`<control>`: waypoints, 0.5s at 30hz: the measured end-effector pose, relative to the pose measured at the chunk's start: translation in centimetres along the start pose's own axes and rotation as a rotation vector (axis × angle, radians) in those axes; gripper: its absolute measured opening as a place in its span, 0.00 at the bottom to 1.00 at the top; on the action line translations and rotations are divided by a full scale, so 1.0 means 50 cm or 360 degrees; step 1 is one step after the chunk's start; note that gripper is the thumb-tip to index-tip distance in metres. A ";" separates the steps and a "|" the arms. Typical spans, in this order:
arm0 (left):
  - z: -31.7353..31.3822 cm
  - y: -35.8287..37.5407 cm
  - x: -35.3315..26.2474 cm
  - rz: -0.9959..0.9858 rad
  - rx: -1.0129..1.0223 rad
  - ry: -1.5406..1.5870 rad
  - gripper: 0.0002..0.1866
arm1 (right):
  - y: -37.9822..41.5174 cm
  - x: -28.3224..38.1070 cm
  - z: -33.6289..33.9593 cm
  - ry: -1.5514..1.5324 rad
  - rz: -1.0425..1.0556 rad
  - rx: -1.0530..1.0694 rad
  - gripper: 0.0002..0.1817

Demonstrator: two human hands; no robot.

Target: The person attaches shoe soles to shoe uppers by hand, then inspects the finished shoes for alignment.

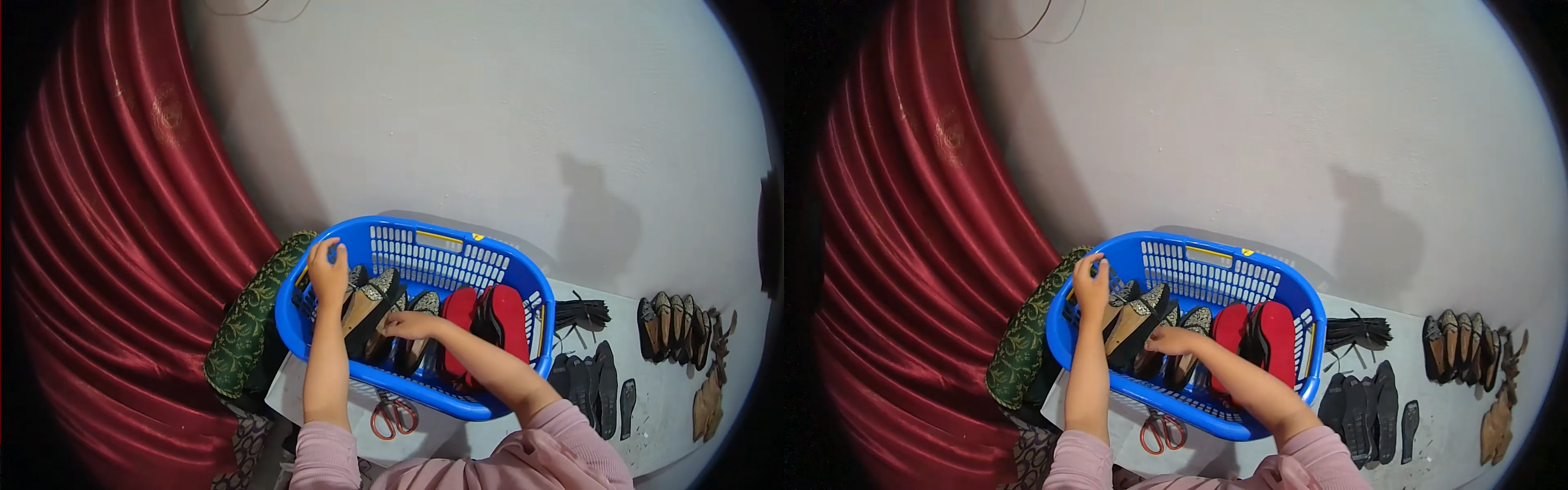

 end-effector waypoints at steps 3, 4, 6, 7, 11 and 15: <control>0.080 0.043 -0.064 0.0168 0.0078 0.0443 0.09 | 0.188 0.068 0.083 0.0259 0.0175 -0.0217 0.31; 0.123 0.074 -0.105 0.0170 0.0095 0.0407 0.10 | 0.256 0.075 0.102 0.0334 0.0215 -0.0301 0.31; 0.196 0.153 -0.159 0.0117 0.0113 0.0527 0.08 | 0.402 0.073 0.129 0.0282 0.0192 -0.0425 0.31; 0.220 0.197 -0.174 0.0152 0.0132 0.0552 0.08 | 0.477 0.066 0.134 0.0150 0.0134 -0.0469 0.30; 0.241 0.367 -0.185 0.0307 0.0309 0.0668 0.08 | 0.752 0.041 0.106 -0.0020 -0.0161 -0.0908 0.30; 0.216 0.467 -0.199 0.0499 0.0519 0.0856 0.09 | 0.961 0.023 0.016 -0.0387 -0.0200 -0.1529 0.24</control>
Point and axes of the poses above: each hand's wrist, its own y-axis away from the middle knuckle, its own z-axis out of the back of the hand, x = y × z, the point moved 9 cm from there along -y, towards the middle knuckle
